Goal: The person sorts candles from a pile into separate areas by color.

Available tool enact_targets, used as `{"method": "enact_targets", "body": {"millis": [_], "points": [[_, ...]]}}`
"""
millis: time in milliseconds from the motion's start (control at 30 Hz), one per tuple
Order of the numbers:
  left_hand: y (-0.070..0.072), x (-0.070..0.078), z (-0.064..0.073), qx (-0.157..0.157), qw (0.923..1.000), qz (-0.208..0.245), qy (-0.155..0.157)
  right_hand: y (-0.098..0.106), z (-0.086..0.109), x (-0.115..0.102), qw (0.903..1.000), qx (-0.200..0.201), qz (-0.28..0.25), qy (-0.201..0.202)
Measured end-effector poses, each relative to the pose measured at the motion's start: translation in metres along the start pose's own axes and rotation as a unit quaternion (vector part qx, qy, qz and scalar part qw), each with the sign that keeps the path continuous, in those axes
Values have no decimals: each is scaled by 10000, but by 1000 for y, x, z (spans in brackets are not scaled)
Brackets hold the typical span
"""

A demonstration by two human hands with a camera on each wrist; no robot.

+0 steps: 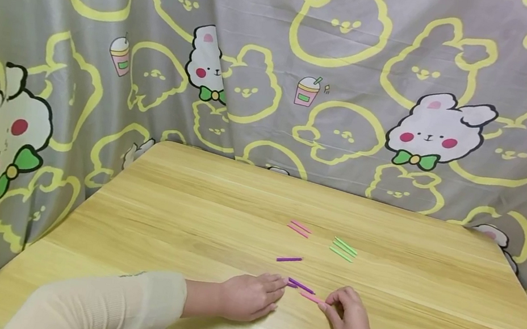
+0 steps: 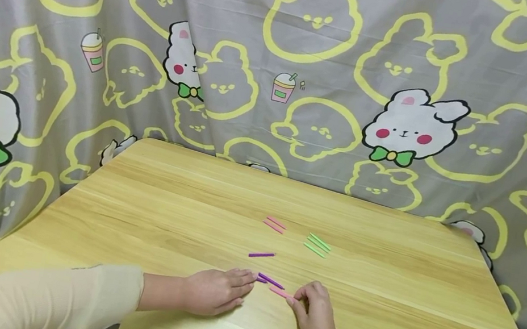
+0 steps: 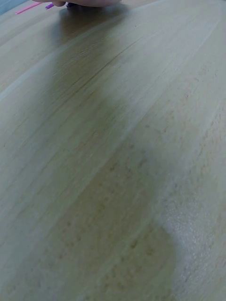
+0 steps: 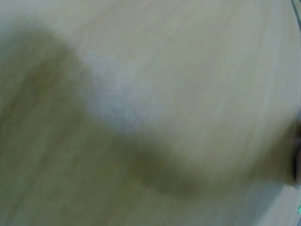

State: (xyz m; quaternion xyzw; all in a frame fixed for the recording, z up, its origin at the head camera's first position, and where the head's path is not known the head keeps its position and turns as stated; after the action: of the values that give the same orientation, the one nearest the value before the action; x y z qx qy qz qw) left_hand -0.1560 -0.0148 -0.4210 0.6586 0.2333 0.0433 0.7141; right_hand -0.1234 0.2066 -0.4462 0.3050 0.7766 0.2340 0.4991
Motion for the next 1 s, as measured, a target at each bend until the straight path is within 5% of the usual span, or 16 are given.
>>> {"method": "enact_targets", "body": {"millis": [1000], "points": [[-2,-1,0,89,9999,-47,-9,1,-3,2,9991,64,171,378]]}}
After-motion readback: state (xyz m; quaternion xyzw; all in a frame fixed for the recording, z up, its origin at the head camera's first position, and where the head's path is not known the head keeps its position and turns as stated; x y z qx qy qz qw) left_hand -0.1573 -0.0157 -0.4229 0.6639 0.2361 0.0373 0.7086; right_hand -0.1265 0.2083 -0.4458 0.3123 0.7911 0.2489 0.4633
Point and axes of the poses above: each hand's wrist, its own z-axis away from the middle knuckle, its own y-axis out of the back of the hand, x = y × z, the point moved 2 cm from there along -z, towards the middle knuckle, and after that the axes turned 1 degree about -z, right-handed, at the moved point
